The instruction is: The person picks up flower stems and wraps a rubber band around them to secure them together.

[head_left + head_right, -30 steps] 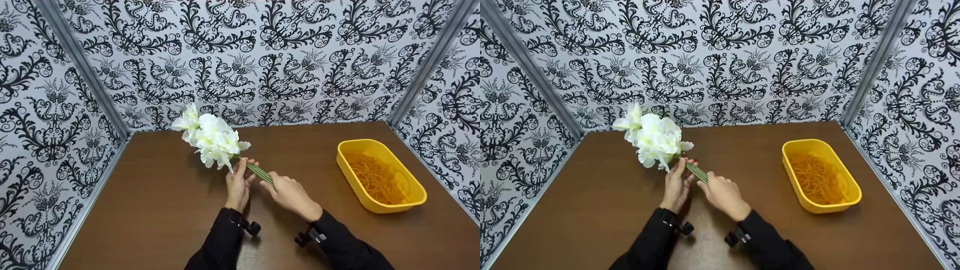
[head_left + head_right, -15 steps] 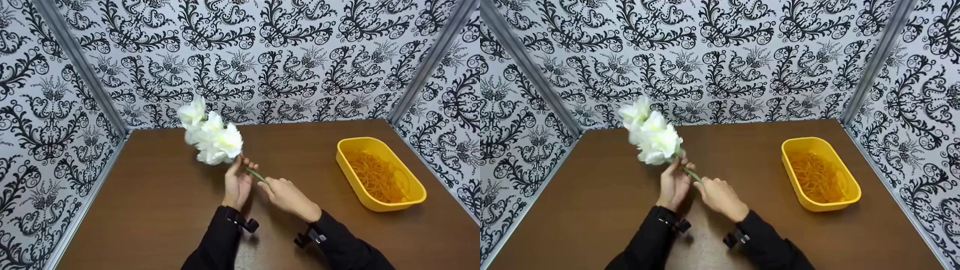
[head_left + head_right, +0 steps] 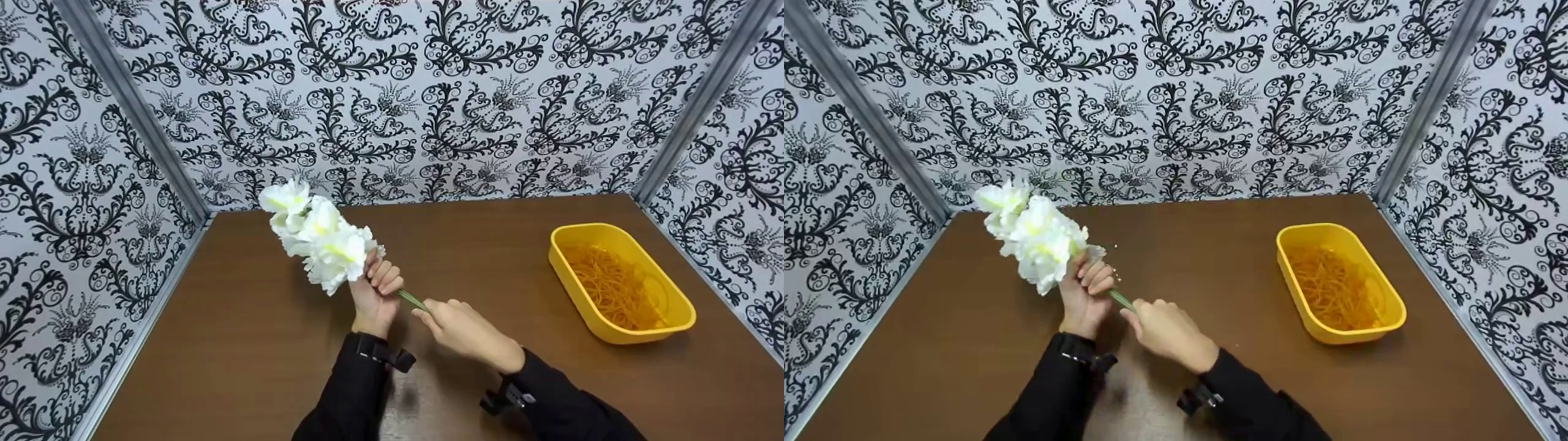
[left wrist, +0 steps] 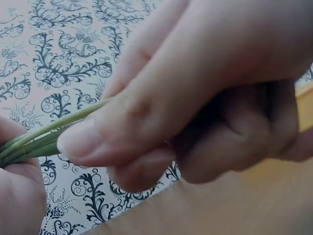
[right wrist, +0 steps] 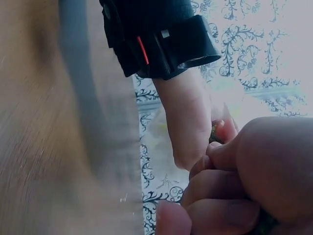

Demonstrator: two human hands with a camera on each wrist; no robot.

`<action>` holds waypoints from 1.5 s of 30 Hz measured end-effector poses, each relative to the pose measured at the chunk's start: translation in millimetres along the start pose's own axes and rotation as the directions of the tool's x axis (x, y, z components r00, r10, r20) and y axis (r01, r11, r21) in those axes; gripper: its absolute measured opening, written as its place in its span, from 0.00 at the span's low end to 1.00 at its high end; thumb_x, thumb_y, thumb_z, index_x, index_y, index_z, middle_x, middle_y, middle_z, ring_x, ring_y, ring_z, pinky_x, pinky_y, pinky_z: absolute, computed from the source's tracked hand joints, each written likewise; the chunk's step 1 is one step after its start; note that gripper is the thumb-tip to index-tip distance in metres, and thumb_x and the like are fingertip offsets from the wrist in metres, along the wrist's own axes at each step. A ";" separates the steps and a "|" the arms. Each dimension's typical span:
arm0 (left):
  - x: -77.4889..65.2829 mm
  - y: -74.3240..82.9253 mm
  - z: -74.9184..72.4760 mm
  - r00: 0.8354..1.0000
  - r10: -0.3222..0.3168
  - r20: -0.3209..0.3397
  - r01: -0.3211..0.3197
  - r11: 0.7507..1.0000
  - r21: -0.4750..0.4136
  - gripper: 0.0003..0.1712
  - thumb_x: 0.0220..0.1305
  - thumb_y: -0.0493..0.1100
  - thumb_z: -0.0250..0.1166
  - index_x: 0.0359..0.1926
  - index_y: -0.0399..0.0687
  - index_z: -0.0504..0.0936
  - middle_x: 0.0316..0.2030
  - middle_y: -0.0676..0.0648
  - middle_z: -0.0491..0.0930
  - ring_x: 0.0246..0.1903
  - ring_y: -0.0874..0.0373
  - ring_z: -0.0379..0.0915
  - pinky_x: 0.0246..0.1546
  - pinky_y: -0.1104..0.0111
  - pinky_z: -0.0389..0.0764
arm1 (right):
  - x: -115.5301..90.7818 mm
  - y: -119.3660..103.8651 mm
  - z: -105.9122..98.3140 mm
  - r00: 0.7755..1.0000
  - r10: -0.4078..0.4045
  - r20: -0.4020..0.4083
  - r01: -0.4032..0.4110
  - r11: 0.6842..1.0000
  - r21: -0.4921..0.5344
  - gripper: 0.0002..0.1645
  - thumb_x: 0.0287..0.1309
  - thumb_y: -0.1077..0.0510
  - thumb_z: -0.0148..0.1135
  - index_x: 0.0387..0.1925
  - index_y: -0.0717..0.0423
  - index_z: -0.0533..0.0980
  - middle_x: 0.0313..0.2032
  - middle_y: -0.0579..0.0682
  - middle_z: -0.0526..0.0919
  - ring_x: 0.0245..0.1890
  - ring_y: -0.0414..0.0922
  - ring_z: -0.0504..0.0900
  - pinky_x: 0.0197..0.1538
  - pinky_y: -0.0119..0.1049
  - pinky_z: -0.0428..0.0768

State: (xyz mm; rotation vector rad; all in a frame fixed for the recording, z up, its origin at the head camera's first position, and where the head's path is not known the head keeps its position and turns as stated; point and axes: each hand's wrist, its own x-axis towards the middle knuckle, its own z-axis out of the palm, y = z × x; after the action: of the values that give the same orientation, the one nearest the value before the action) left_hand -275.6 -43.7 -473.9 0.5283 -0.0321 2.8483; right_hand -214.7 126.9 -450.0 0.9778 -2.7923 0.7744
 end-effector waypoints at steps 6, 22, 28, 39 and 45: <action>-1.8 3.2 7.3 1.000 -0.003 -0.022 0.002 0.999 -0.044 0.29 0.68 0.39 0.57 0.20 0.54 0.47 0.14 0.59 0.45 0.14 0.68 0.37 0.14 0.79 0.43 | -2.3 -3.6 -3.3 0.999 -0.024 0.026 0.023 0.999 0.045 0.18 0.76 0.49 0.52 0.27 0.50 0.67 0.18 0.37 0.57 0.15 0.34 0.56 0.18 0.27 0.57; 1.6 22.9 25.2 0.970 0.130 -0.208 -0.154 0.982 -0.107 0.24 0.70 0.38 0.47 0.15 0.52 0.53 0.13 0.59 0.45 0.13 0.68 0.35 0.12 0.78 0.39 | -19.9 -0.5 -37.7 0.996 -0.075 0.054 0.074 0.997 0.020 0.17 0.73 0.40 0.54 0.40 0.47 0.77 0.20 0.33 0.69 0.18 0.33 0.68 0.21 0.30 0.67; 2.2 25.9 30.2 0.970 0.125 -0.209 -0.149 0.984 -0.102 0.24 0.69 0.38 0.47 0.15 0.52 0.54 0.12 0.58 0.46 0.13 0.68 0.36 0.11 0.78 0.39 | -32.7 13.5 -58.4 0.996 -0.089 0.015 0.090 0.996 -0.012 0.14 0.73 0.42 0.56 0.45 0.45 0.79 0.29 0.33 0.82 0.27 0.32 0.79 0.30 0.34 0.79; 1.5 28.0 32.5 0.978 0.105 -0.178 -0.128 0.984 -0.123 0.24 0.66 0.36 0.51 0.15 0.52 0.53 0.12 0.58 0.46 0.13 0.68 0.36 0.11 0.78 0.40 | -71.1 77.9 -138.3 0.969 0.125 -0.211 -0.168 0.966 -0.199 0.13 0.72 0.48 0.60 0.48 0.52 0.79 0.29 0.45 0.83 0.21 0.40 0.77 0.28 0.41 0.78; 1.7 27.5 32.6 0.973 0.130 -0.193 -0.156 0.980 -0.125 0.24 0.69 0.38 0.48 0.14 0.51 0.55 0.12 0.58 0.47 0.13 0.67 0.37 0.11 0.78 0.41 | -93.3 122.5 -169.0 0.927 0.346 -0.145 -0.371 0.902 -0.220 0.22 0.74 0.45 0.56 0.51 0.60 0.78 0.31 0.54 0.84 0.27 0.52 0.80 0.35 0.57 0.78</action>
State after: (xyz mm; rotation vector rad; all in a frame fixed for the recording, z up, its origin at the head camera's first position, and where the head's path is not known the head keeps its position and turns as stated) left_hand -272.3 -72.1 -442.2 0.2414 -0.2446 2.9939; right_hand -229.2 343.6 -378.6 0.3749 -2.9196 0.4736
